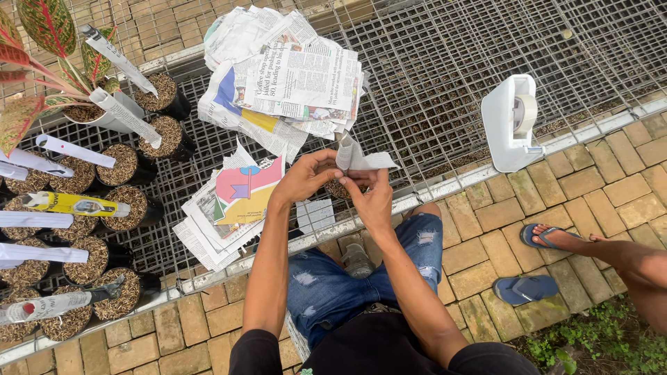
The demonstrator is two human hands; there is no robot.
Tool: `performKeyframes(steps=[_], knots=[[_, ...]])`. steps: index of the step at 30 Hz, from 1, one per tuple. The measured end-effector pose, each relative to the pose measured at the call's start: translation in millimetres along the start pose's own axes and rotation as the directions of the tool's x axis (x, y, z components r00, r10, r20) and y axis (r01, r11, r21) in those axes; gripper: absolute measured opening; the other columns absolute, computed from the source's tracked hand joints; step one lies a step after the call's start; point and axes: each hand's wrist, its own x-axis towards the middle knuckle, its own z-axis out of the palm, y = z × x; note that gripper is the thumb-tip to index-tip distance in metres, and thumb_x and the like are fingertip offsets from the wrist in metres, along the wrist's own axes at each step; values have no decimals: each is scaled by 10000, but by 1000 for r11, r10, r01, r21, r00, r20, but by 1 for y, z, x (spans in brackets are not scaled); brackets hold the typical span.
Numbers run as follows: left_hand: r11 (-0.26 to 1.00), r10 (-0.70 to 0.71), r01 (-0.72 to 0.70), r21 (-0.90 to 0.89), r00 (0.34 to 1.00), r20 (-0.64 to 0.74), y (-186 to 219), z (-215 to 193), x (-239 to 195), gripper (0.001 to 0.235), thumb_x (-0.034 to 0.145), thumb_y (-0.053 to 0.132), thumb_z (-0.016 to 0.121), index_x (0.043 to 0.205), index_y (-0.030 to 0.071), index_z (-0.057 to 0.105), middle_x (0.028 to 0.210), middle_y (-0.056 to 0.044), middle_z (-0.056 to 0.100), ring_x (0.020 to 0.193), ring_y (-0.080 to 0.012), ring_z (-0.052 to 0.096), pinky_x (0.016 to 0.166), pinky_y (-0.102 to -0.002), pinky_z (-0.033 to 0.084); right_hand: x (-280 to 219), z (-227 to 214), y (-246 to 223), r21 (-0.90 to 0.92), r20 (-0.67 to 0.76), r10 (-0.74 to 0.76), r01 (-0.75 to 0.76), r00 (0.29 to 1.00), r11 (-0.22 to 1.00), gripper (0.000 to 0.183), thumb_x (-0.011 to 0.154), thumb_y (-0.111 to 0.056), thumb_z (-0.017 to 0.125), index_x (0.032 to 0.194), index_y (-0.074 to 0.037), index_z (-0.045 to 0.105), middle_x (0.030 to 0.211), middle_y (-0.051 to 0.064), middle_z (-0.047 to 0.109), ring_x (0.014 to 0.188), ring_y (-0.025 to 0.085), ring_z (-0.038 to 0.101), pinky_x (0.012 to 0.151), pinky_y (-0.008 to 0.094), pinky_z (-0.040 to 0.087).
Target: The person wraps a plant leaf with a piece of paper, using tape to secure it.
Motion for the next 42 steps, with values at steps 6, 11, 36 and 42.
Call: performKeyframes(steps=[6,11,36,42], knots=[[1000,5,-4,15,1000,-22,-4,2,0,261,972,40,688,1232,36,675,1107,-107,728,1084,-181,644,1028,-395,533,11,-29,8,-56,-162,-42,34,986,998,944,801,-276,940,1389,-54,235,1223,168,413,1125,323,511,890,438,552],[999,32,-31,13,999,-35,-3,4,-2,242,985,50,676,1227,46,676,1111,-130,740,1096,-203,664,1025,-420,530,14,-51,37,-106,119,-250,262,961,959,335,904,-103,784,1206,-92,640,1041,85,650,1010,272,675,955,450,545],[983,184,-179,48,974,-131,20,8,-9,184,964,87,719,1148,80,717,1136,-105,657,1058,-187,609,980,-420,523,29,-10,18,260,205,-300,243,932,934,429,914,54,706,1334,14,629,1161,145,583,1022,216,675,888,371,635],[988,151,-151,21,958,-243,1,13,-11,309,938,51,739,1243,50,690,1038,-137,692,998,-232,677,885,-412,599,25,-4,5,184,143,-290,263,946,947,460,836,60,792,1280,40,671,1096,162,611,934,238,703,842,381,665]])
